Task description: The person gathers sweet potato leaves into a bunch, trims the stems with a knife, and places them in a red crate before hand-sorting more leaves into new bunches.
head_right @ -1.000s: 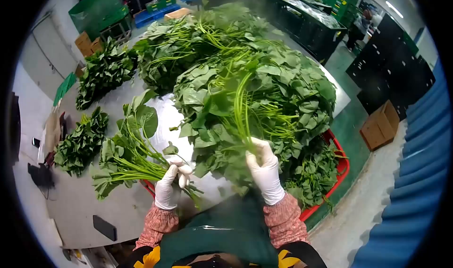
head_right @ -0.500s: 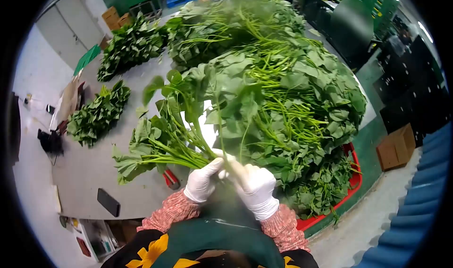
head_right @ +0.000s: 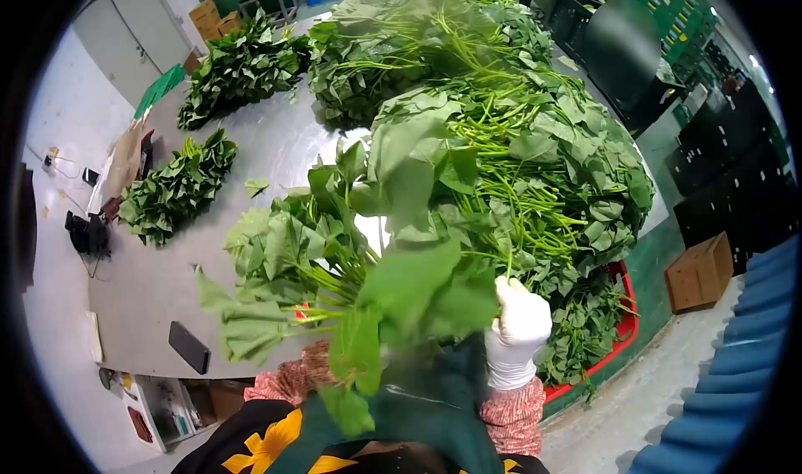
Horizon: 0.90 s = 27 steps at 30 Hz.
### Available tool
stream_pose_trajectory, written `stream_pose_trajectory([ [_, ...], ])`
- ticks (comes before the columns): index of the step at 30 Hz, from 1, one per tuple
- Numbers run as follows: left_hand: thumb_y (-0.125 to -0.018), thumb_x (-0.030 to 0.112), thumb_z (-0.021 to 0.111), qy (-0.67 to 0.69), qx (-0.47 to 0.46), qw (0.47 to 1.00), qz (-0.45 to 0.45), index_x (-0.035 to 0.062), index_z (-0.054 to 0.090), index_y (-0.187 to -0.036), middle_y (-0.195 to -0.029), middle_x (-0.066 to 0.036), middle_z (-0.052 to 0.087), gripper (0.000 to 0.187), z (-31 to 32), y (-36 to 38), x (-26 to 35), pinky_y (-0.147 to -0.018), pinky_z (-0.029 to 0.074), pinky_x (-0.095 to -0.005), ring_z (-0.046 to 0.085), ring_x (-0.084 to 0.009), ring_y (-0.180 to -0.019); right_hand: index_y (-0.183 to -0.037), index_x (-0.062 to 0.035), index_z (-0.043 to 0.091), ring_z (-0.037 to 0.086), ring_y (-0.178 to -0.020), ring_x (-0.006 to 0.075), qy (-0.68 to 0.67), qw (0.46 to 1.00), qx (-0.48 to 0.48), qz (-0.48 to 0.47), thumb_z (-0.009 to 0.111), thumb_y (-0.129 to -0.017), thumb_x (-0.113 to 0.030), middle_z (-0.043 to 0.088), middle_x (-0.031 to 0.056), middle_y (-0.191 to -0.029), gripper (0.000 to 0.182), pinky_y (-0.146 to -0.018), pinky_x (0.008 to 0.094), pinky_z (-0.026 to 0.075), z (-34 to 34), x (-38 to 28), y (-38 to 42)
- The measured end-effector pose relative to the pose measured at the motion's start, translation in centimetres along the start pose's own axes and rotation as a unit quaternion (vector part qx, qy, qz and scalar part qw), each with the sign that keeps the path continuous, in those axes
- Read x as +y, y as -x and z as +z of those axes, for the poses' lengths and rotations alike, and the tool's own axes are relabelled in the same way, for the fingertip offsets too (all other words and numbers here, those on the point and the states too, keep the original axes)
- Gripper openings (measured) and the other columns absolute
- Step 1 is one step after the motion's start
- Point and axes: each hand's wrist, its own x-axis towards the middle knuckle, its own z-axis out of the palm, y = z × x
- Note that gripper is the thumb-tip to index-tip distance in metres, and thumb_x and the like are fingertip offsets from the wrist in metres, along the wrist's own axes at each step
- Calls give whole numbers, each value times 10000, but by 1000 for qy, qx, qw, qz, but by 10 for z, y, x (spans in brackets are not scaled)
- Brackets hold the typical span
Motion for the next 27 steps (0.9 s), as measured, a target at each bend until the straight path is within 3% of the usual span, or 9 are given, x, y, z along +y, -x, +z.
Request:
stream_pose_trajectory([
  [5, -958, 217, 635, -7, 3, 991, 133, 11, 650, -1155, -892, -43, 655, 285, -20, -5, -20, -586, 488, -239, 595, -106, -709, -926, -51, 724, 653, -734, 308, 58, 979, 42, 189, 687, -874, -124, 704, 141, -877, 97, -667, 372, 518, -25, 84, 17],
  [7, -956, 228, 641, -46, 10, 979, 197, 10, 646, -1164, -912, -49, 660, 301, -34, -14, -38, -598, 502, -242, 602, -110, -719, -1114, -81, 703, 655, -753, 313, 263, 938, -80, 210, 732, -844, -205, 702, 139, -877, 298, -684, 386, 519, -42, 146, 52],
  [8, -956, 233, 644, -88, 12, 968, 235, 10, 645, -1169, -921, -52, 663, 309, -42, -20, -55, -605, 509, -244, 606, -113, -724, -1504, -172, 392, 686, -882, 316, 326, 862, -235, 310, 748, -830, -284, 702, 156, -1116, 770, -766, 391, 529, -54, 138, 47],
  [9, -955, 239, 647, -134, 14, 952, 274, 9, 643, -1174, -931, -55, 665, 317, -52, -28, -74, -611, 516, -246, 610, -115, -729, -1543, -166, 326, 661, -862, 320, 327, 865, -223, 309, 791, -790, -321, 694, 143, -1044, 897, -755, 410, 522, -54, 133, 52],
  [10, -951, 239, 652, -296, 18, 892, 342, 2, 632, -1201, -958, -59, 669, 345, -53, -36, -83, -645, 527, -250, 610, -117, -738, -1548, -148, 311, 659, -919, 327, 254, 906, -195, 275, 792, -787, -303, 665, 162, -1143, 914, -787, 403, 525, -53, 126, 54],
  [12, -955, 238, 645, -163, 38, 952, 256, 1, 635, -1199, -951, -56, 668, 341, -50, -24, -69, -645, 521, -248, 602, -113, -731, -1559, -99, 272, 637, -1078, 332, 59, 979, -127, 151, 773, -790, -218, 568, 181, -1371, 926, -898, 398, 513, -46, 103, 47],
  [13, -956, 237, 641, -114, 51, 969, 214, 0, 636, -1198, -947, -55, 667, 338, -44, -17, -53, -646, 518, -247, 598, -111, -728, -1540, -79, 324, 641, -1077, 304, 1, 925, -212, 314, 742, -793, -137, 591, 167, -1347, 858, -919, 382, 509, -44, 85, 41],
  [17, -963, 235, 627, -46, 91, 984, 145, -2, 640, -1194, -933, -49, 665, 331, -29, -6, -24, -646, 506, -243, 582, -104, -714, -1421, -38, 490, 648, -1045, 254, -395, 878, -160, 218, 712, -823, -104, 637, 135, -1260, 641, -898, 355, 525, -27, -1, -2],
  [27, -979, 229, 592, -47, 121, 985, 109, -7, 650, -1183, -896, -34, 661, 317, -18, 5, -13, -647, 477, -232, 542, -84, -679, -1229, -24, 638, 658, -1019, 174, -499, 805, -244, 209, 686, -914, -72, 696, 73, -1166, 323, -875, 314, 541, 5, -32, -6],
])
